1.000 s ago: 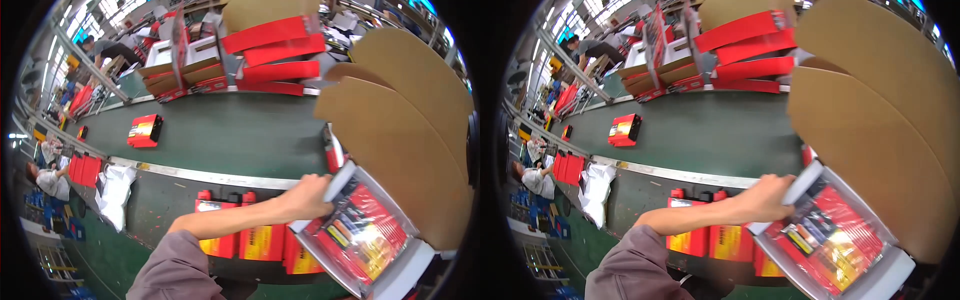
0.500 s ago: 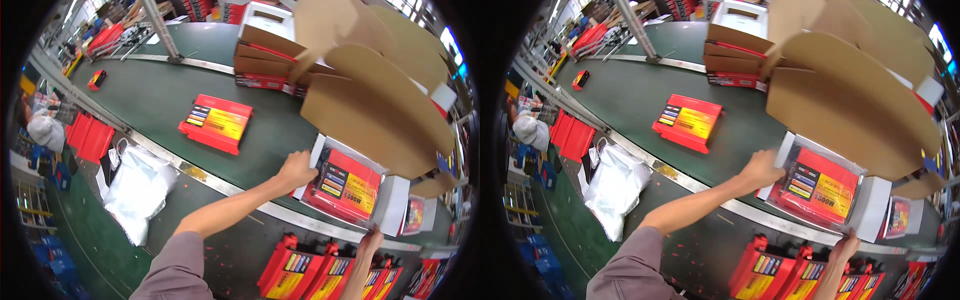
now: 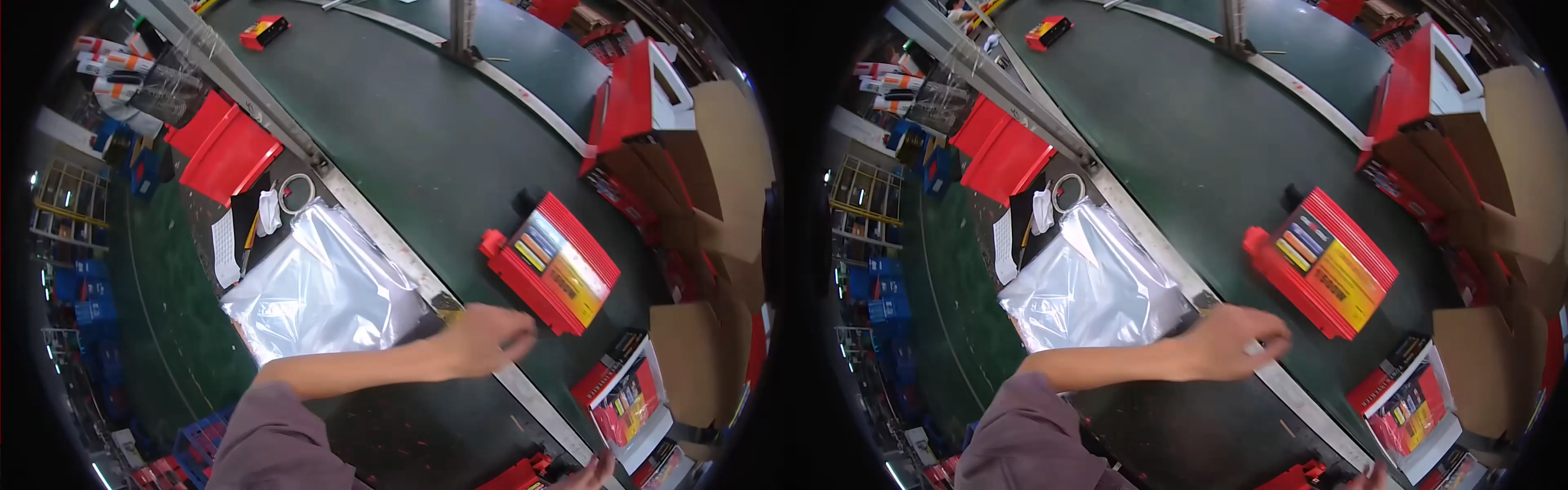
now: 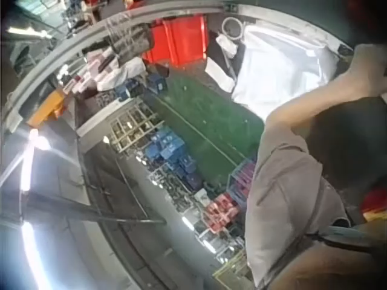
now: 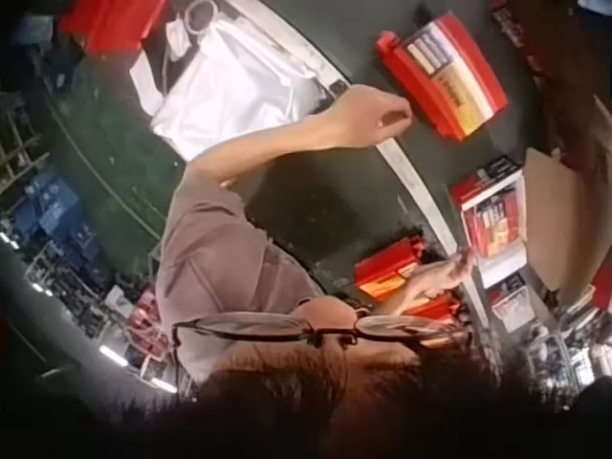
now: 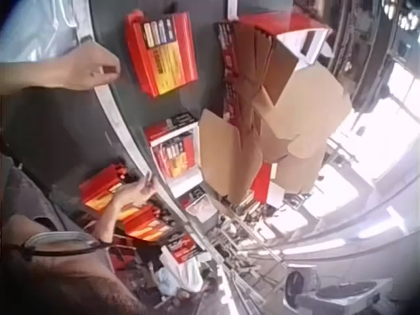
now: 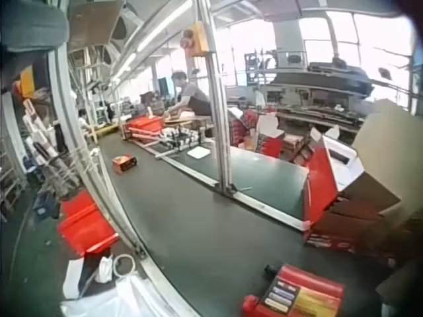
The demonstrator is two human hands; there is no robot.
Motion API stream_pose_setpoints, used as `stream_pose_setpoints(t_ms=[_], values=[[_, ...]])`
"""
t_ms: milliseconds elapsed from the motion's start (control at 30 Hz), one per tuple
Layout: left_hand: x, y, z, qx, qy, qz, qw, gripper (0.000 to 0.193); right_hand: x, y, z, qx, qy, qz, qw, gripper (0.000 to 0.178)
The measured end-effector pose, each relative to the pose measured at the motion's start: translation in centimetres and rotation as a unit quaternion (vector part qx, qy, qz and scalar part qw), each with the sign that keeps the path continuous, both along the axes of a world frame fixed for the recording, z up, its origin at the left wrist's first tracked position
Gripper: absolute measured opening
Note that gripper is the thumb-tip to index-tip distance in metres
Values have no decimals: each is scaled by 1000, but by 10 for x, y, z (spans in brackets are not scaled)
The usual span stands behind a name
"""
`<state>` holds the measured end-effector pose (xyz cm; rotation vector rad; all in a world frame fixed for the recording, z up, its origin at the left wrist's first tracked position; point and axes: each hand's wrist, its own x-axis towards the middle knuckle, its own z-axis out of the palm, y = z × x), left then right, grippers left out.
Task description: Packaging products into plastic bags and placing them into cardboard boxes on an assembly line.
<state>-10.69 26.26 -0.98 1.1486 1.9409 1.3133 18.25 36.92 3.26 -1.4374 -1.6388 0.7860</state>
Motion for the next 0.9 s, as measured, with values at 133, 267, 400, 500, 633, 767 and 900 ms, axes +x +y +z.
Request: stream_pose_setpoints(t_ms=[133, 267, 400, 500, 633, 767, 900], values=[[-79, -115, -22, -82, 59, 274, 956, 19, -127, 28, -15, 140, -256, 404, 867, 90], [-93, -187, -52, -233, 40, 287, 928, 32, -247, 87, -53, 152, -481, 485, 714, 133], [-88, -189, -55, -197, 31, 281, 939, 37, -267, 99, -45, 80, -489, 514, 700, 134], [-90, -185, -60, -175, 66, 275, 943, 36, -259, 101, -44, 106, -449, 518, 721, 128], [-88, -188, -70, -183, 79, 275, 941, 36, -247, 93, -40, 111, -481, 496, 714, 123], [-79, -202, -74, -178, 104, 233, 950, 33, -211, 41, 11, 129, -532, 479, 686, 125], [-45, -233, -40, -215, 167, 151, 950, 39, -148, -38, 59, 114, -471, 504, 715, 124]])
